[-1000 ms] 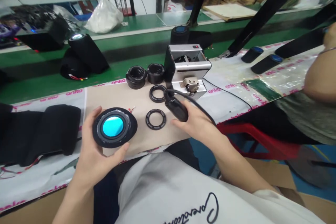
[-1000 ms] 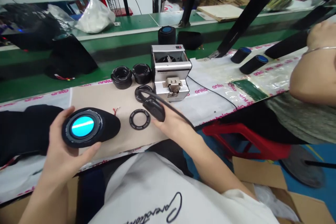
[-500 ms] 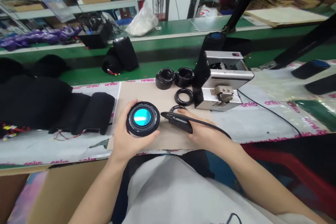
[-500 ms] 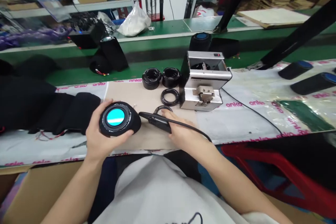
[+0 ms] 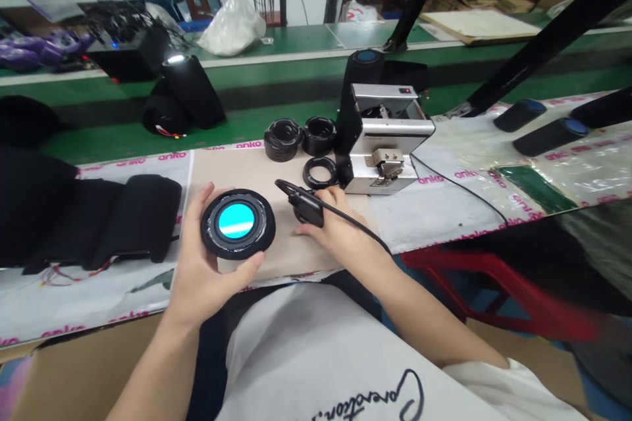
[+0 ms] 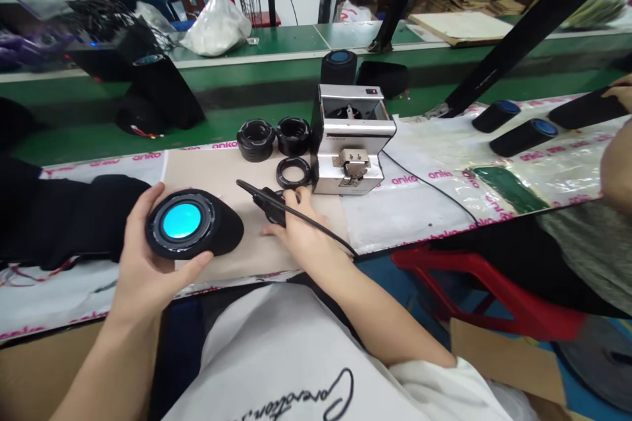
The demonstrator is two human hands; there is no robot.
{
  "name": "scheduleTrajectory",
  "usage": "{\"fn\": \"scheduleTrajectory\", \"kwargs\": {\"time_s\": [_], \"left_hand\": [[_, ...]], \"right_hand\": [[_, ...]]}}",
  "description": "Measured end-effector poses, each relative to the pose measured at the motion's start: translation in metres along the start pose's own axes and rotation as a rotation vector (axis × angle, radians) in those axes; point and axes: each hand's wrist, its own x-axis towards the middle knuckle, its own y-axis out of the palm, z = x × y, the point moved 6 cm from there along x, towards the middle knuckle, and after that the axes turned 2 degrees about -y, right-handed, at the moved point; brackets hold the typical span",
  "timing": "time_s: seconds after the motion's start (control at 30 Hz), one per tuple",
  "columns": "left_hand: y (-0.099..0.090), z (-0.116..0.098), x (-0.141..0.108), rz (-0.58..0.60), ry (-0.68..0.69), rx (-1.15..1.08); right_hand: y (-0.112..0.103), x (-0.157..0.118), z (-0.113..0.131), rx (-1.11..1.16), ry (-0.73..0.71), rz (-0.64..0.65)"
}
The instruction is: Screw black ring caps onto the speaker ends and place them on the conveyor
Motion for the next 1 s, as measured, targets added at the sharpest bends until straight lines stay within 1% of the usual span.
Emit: {"fn": "scheduleTrajectory", "kwargs": {"time_s": [0.07, 0.1, 0.2, 0.27, 0.37, 0.43, 0.53, 0.6, 0.77, 0.87, 0.93, 1.0], "left_hand": [[-0.006, -0.002, 0.001, -0.004, -0.017, -0.010], [-0.008, -0.003, 0.002, -0.036, -0.013, 0.023], [-0.011, -0.007, -0.002, -0.183, 0.041, 0.160], [-0.008, -0.009, -0.005, -0.243, 0.081, 0.180], [-0.003, -0.009, -0.007, -0.265, 0.111, 0.165], [0.000, -0.008, -0.007, -0.249, 0.122, 0.170], [-0.001, -0.009, -0.005, -0.225, 0.150, 0.182], [-0.003, -0.008, -0.003, -0.197, 0.148, 0.193], [-0.009, -0.001, 0.001, -0.034, 0.095, 0.161], [-0.015, 0.005, 0.001, -0.007, 0.046, 0.128], [-0.016, 0.007, -0.001, 0.009, 0.026, 0.011], [-0.013, 0.007, -0.003, 0.051, 0.048, -0.129]], "right_hand": [[0.002, 0.003, 0.001, 0.000, -0.028, 0.035], [0.002, 0.004, 0.001, 0.013, -0.055, 0.060], [-0.005, 0.005, -0.006, 0.078, -0.122, 0.133], [-0.013, 0.006, -0.014, 0.097, -0.101, 0.142], [-0.020, 0.005, -0.022, 0.083, -0.023, 0.103], [-0.018, 0.004, -0.019, 0.067, -0.025, 0.087], [-0.007, 0.000, -0.009, 0.026, -0.080, 0.082], [0.000, -0.002, -0.004, -0.016, -0.091, 0.067], [0.010, -0.004, -0.002, -0.083, -0.091, 0.028], [0.009, -0.001, -0.005, -0.064, -0.098, 0.022], [0.004, 0.002, -0.007, -0.020, -0.108, 0.029], [-0.007, 0.005, -0.006, 0.038, -0.126, 0.032]]}}
